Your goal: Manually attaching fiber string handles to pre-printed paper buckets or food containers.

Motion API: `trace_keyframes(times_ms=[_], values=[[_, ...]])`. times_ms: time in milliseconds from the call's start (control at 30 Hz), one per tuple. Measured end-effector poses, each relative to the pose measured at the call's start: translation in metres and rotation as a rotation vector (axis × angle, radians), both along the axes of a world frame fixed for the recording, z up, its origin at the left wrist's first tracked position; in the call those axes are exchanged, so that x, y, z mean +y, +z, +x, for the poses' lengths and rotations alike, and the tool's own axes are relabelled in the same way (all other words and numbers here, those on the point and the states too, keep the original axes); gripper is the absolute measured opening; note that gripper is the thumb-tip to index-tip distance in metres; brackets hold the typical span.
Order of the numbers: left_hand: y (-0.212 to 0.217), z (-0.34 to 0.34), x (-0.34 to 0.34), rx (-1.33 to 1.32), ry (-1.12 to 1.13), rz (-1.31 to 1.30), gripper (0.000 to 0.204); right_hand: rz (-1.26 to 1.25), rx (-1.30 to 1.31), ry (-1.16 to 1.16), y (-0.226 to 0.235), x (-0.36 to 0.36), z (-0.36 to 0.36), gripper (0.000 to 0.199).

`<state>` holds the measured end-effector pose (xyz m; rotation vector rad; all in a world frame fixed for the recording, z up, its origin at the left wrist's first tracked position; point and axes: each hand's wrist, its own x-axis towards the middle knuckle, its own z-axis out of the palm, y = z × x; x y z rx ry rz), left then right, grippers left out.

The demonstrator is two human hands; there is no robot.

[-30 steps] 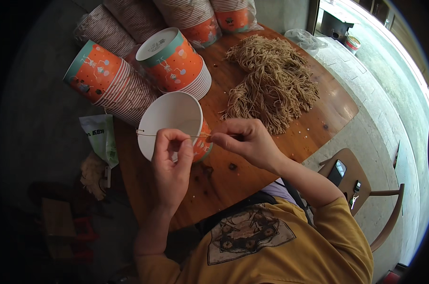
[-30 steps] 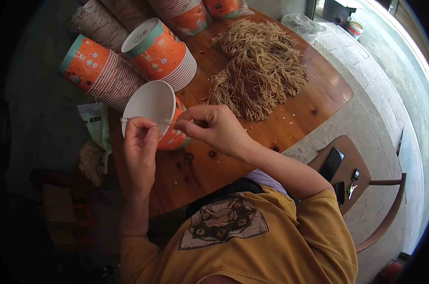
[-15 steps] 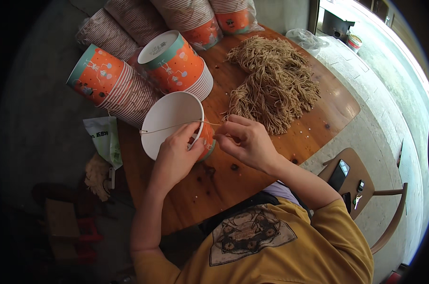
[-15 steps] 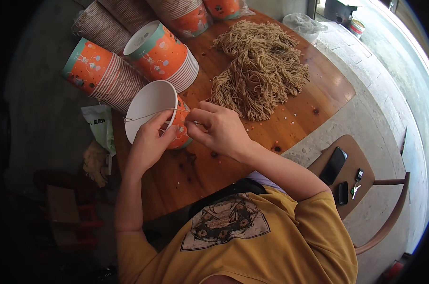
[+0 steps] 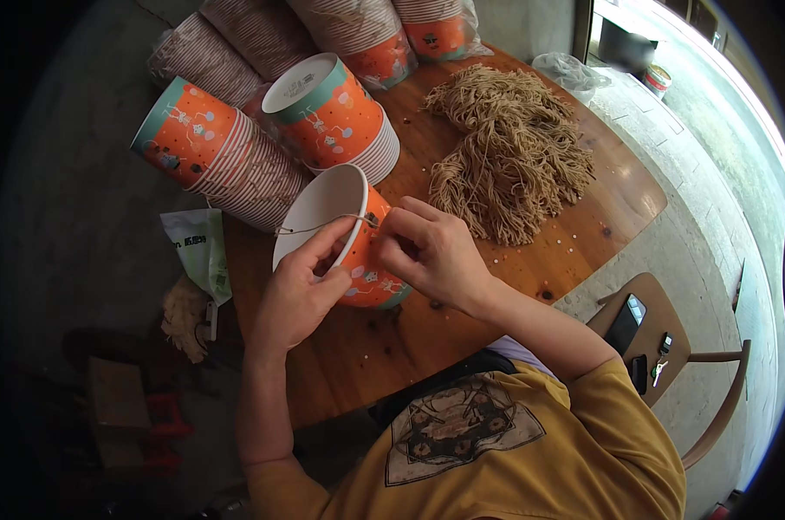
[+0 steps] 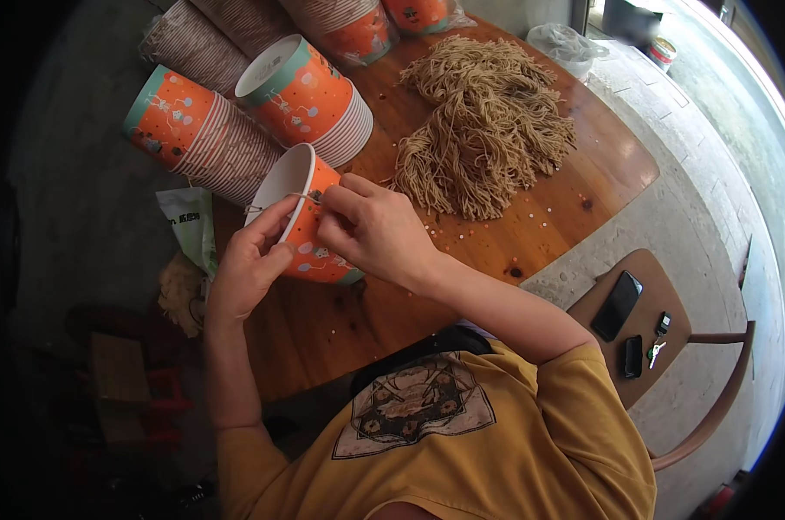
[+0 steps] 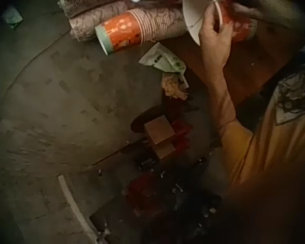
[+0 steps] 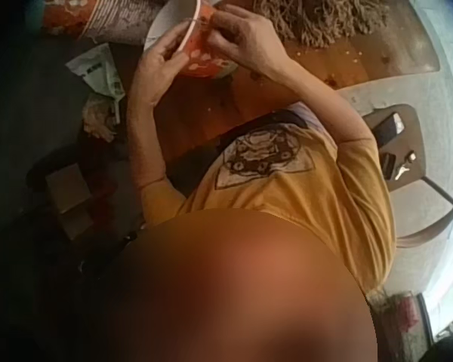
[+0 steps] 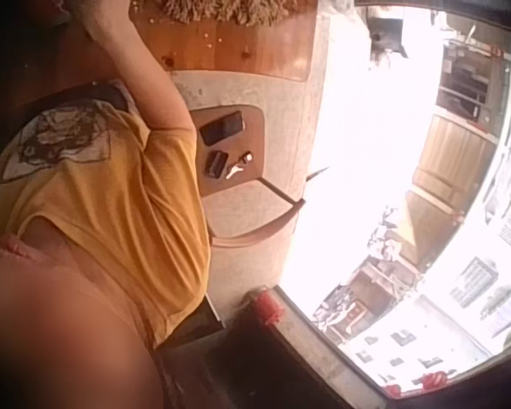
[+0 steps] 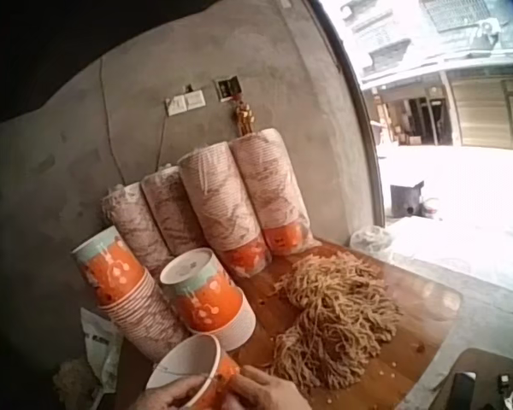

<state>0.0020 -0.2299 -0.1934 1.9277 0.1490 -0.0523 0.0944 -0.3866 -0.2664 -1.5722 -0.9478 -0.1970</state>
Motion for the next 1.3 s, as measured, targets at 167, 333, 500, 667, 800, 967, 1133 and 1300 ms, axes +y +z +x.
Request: trace_keyframes(times_ms=[167,333,500,667,800,967,1133,1300], values=[[-0.001,-0.002,-0.001,-0.016,-0.023,0.024,0.051,0.011,0.001,0.005,0.000,0.003,0.000,0.008],[-0.004,-0.003,-0.002,-0.034,-0.050,0.091,0.050,-0.029,0.010,0.011,0.002,0.000,0.000,0.010],[-0.006,-0.002,-0.005,-0.046,-0.113,0.067,0.044,-0.035,0.000,-0.001,0.001,-0.004,0.000,0.009],[-0.015,0.010,-0.001,0.035,-0.140,-0.041,0.027,-0.173,-0.089,0.017,-0.004,-0.018,0.000,0.012],[-0.036,0.028,-0.008,0.014,-0.151,0.121,0.013,-0.210,-0.009,0.106,-0.015,-0.027,0.006,0.019],[-0.034,0.035,-0.017,-0.124,-0.176,0.446,0.009,-0.285,0.035,0.146,-0.008,-0.035,0.011,0.018],[-0.026,0.028,-0.006,-0.196,-0.077,0.410,0.010,-0.451,0.099,0.249,0.003,-0.054,0.022,0.019],[-0.023,0.029,-0.004,-0.203,-0.067,0.150,0.013,-0.283,-0.038,0.244,0.019,-0.050,0.025,0.024]])
